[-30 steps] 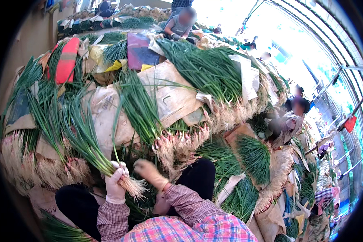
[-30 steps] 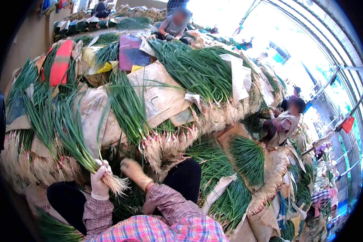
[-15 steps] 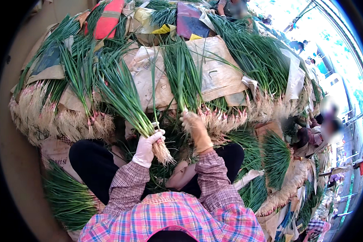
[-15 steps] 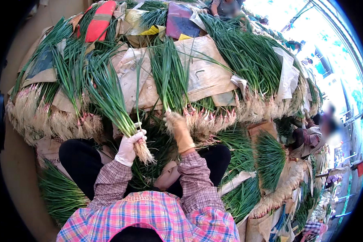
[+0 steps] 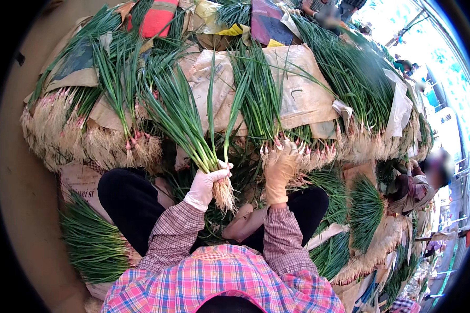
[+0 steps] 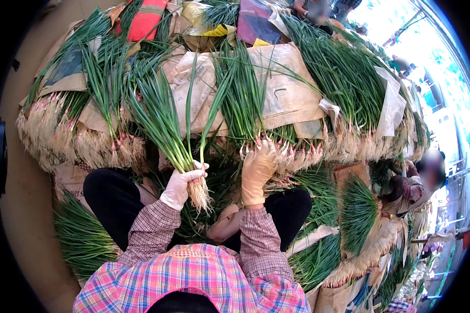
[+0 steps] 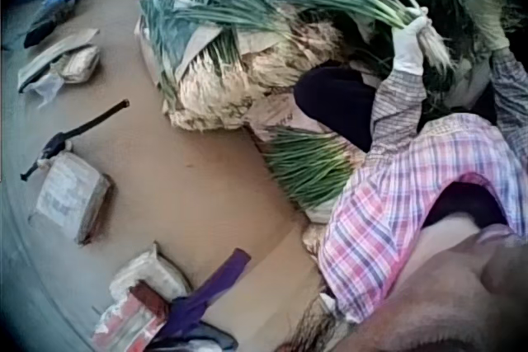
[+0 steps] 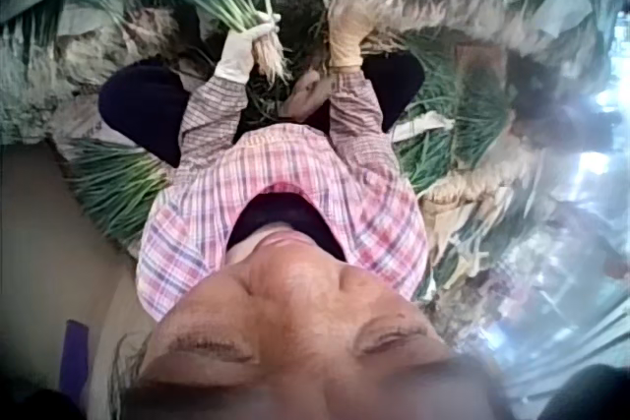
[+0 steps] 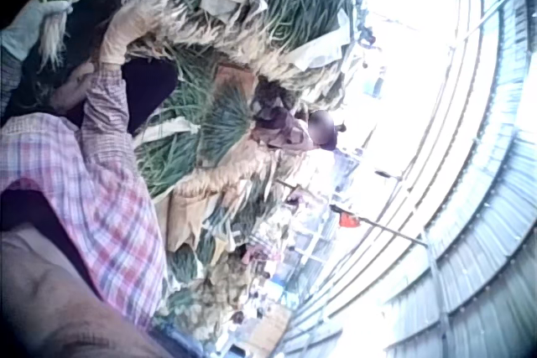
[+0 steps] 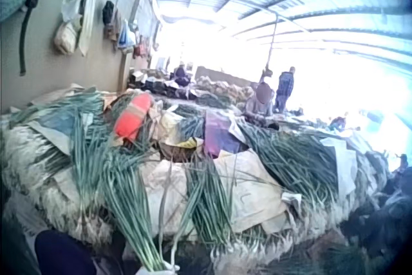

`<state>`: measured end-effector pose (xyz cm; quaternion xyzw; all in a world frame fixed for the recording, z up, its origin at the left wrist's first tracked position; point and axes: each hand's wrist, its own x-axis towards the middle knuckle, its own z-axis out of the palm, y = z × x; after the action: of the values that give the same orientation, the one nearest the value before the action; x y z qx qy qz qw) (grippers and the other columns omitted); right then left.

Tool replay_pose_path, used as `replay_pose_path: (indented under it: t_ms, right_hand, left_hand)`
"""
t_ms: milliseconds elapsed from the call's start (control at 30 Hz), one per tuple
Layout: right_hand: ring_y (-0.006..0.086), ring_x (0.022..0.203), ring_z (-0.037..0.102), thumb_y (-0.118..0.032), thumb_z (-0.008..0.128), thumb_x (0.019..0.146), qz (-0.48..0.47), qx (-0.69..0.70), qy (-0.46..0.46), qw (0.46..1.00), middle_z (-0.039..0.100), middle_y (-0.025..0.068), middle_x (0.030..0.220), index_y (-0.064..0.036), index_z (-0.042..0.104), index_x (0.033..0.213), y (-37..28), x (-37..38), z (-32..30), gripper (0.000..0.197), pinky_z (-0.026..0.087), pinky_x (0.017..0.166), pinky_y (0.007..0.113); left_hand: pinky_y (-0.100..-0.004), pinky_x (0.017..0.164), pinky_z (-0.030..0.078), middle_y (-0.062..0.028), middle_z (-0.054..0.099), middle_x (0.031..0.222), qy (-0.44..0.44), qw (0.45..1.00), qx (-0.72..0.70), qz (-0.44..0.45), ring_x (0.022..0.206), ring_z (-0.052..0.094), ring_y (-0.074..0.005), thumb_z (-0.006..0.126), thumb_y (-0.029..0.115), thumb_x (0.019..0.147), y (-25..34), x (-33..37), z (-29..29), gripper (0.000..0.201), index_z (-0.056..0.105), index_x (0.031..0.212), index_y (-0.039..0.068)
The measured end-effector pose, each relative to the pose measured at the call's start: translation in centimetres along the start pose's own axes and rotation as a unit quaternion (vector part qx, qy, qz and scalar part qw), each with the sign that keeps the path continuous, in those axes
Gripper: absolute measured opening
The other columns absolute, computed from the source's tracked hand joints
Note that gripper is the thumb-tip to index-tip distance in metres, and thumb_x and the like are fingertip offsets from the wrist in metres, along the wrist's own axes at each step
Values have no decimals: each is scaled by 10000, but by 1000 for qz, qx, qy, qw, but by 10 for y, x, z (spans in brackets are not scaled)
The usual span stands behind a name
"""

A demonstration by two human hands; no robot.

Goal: The person cleans green onions by hand, peeling off the outer skin of the bulbs one bundle at a time and placing the cleaned onions on a nearby pile.

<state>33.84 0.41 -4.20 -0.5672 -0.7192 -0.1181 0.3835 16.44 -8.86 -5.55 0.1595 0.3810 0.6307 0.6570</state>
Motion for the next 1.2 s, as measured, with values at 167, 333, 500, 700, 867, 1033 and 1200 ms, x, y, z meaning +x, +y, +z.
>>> replay_pose_path:
  t_ms: [167, 333, 500, 700, 867, 1033, 1200]
  right_hand:
    - [160, 778, 593, -160, 639, 818, 302, 475, -327, 759, 637, 73, 872, -12, 578, 1059, -56, 4, 38, 289, 466, 684, 262]
    - [14, 504, 415, -125, 575, 863, 382, 612, -326, 611, 600, -21, 760, -27, 588, 1029, -67, 3, 31, 194, 309, 444, 154]
    - [37, 480, 433, -83, 639, 810, 454, 604, -198, 624, 554, -18, 700, -35, 560, 923, -63, -18, 38, 146, 371, 441, 175]
    - [71, 621, 512, -145, 611, 837, 393, 516, -128, 751, 562, 12, 733, -34, 540, 906, -66, -49, 46, 149, 411, 539, 216]
    - [85, 599, 476, -108, 510, 898, 545, 623, -261, 496, 487, -27, 719, -75, 513, 942, -57, -41, 29, 56, 423, 526, 196]
    - [93, 621, 482, -35, 483, 878, 526, 722, -93, 440, 495, 13, 738, -3, 497, 954, -33, -39, 56, 84, 447, 578, 170]
    - [180, 834, 596, -182, 545, 852, 180, 269, -497, 806, 644, 101, 965, -42, 611, 1009, -41, -48, 24, 221, 464, 759, 291]
  left_hand:
    - [-205, 555, 444, -90, 624, 893, 6, 998, 51, -22, 623, 542, -100, 609, -63, 732, -8, 2, -2, 150, 585, 861, 10]
    - [-326, 707, 544, -72, 605, 822, -8, 996, -38, -77, 574, 530, -96, 572, -57, 752, 7, -13, 3, 184, 569, 930, -8]
    - [-219, 528, 442, -51, 579, 748, 21, 997, 46, -54, 554, 512, -100, 579, -75, 729, -10, -2, -1, 158, 587, 866, 3]
    - [-212, 500, 437, -32, 576, 736, 65, 995, 62, -45, 552, 522, -111, 573, -101, 718, -33, 0, -9, 167, 585, 841, 11]
    - [-223, 514, 469, -61, 601, 758, 0, 999, 32, -30, 562, 555, -114, 578, -81, 713, -30, 0, -6, 155, 589, 844, 1]
    - [-248, 572, 502, -101, 606, 808, -42, 998, -11, -50, 578, 567, -121, 570, -62, 705, -17, -8, 4, 143, 565, 830, 7]
    - [-284, 596, 537, -108, 611, 819, -38, 996, -51, -64, 591, 577, -121, 567, -52, 728, -11, -10, -2, 136, 571, 859, -14]
